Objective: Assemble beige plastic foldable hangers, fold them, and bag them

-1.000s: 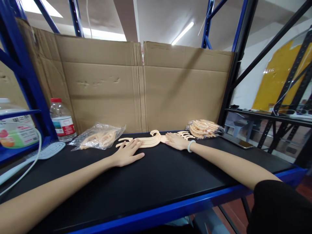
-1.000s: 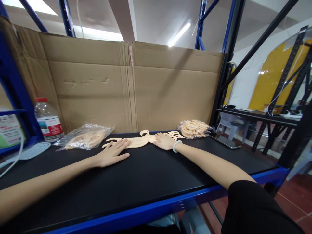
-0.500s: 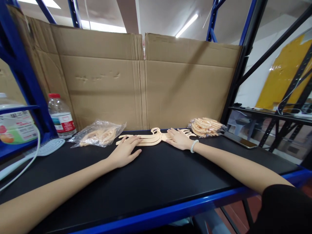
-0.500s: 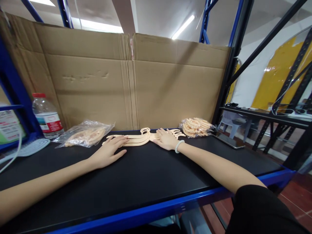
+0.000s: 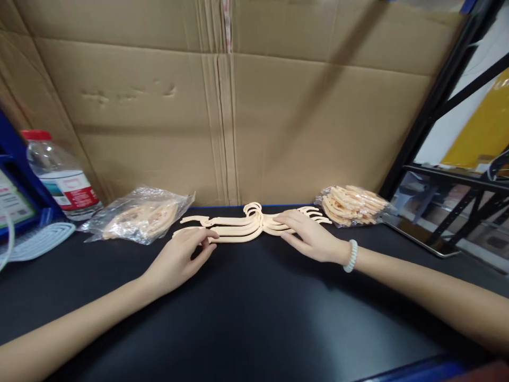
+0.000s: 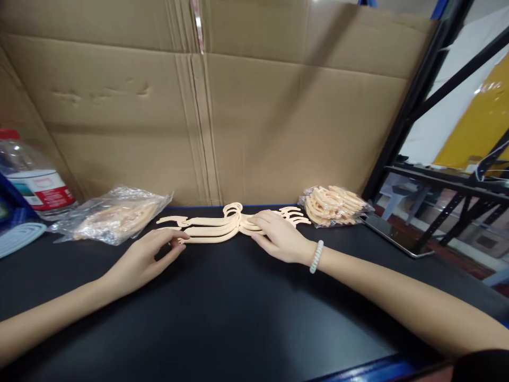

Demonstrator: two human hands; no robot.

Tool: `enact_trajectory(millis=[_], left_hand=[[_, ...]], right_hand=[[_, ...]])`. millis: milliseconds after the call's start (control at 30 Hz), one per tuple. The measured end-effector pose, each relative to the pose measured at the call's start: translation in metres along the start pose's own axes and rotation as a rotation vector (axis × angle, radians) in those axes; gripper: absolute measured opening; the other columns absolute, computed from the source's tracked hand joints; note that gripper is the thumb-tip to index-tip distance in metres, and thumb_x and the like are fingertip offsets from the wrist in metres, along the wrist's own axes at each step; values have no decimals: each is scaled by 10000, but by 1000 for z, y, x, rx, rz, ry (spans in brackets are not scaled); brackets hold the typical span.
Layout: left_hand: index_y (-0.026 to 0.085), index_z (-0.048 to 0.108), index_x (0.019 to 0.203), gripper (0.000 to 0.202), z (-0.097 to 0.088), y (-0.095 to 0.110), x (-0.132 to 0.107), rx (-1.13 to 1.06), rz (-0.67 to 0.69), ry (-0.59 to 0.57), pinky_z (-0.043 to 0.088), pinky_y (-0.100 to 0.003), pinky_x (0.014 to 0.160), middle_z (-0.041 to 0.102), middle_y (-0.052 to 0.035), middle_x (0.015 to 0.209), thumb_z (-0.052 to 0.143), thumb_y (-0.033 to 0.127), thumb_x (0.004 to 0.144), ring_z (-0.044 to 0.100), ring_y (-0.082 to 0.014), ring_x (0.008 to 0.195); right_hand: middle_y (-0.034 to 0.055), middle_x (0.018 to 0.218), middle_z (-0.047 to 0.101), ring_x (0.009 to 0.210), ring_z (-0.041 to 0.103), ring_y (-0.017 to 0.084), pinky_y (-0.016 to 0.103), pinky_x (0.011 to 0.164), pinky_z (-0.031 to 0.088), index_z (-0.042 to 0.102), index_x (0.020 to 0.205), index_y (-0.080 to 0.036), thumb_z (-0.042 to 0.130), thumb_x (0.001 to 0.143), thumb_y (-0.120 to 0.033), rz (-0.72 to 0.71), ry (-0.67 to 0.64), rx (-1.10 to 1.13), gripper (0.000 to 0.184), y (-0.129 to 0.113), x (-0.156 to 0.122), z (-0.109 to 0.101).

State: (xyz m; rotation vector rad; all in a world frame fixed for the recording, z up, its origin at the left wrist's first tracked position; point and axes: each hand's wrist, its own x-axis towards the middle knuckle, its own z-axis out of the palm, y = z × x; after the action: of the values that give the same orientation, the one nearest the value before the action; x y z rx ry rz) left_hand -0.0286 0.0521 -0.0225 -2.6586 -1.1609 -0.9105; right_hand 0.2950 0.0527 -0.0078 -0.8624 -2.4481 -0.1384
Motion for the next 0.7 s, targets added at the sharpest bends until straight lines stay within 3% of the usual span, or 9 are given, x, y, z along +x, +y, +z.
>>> enact_trajectory(millis=[100, 267, 467, 567, 700], left_hand=[[190, 570, 1024, 181, -4, 1, 0, -5, 53, -42, 454, -343, 820, 638, -42, 909, 481, 262, 883, 596, -196, 870], [203, 572, 1027, 179, -5, -3, 1, -31, 54, -68, 454, -339, 841, 632, -44, 947, 501, 215, 863, 585, -202, 929], [196, 566, 1030, 186, -3, 0, 1, -36, 49, -66, 447, -358, 868, 626, -53, 969, 492, 197, 859, 574, -210, 962], [187, 563, 1018, 177, -3, 3, -1, -25, 46, -58, 444, -365, 870, 624, -58, 965, 483, 191, 860, 575, -210, 947], [185, 551, 1014, 178, -1, 2, -4, -36, 33, -43, 447, -368, 852, 622, -57, 969, 473, 195, 855, 572, -217, 939]], right_hand=[[126, 1245, 552, 1196, 471, 222, 436, 1037, 387, 470, 1273, -158, 418, 924, -234, -87, -73, 123, 360, -9, 0, -2], [157, 1307, 512, 1262, 423, 203, 387, 1091, 337, 446, 1309, -83, 403, 935, -252, -146, -224, 286, 413, -19, -2, 4], [222, 1514, 132, 1419, 80, 281, 459, 1163, 115, 179, 1454, -14, 423, 895, -550, -139, -514, 296, 812, -34, -9, 8], [232, 1515, 47, 1418, 13, 290, 466, 1162, 74, 110, 1463, -9, 419, 868, -607, -125, -552, 290, 899, -44, -7, 8], [234, 1512, 40, 1413, 13, 307, 486, 1155, 84, 95, 1467, -22, 470, 855, -585, -96, -550, 290, 912, -68, -4, 8]])
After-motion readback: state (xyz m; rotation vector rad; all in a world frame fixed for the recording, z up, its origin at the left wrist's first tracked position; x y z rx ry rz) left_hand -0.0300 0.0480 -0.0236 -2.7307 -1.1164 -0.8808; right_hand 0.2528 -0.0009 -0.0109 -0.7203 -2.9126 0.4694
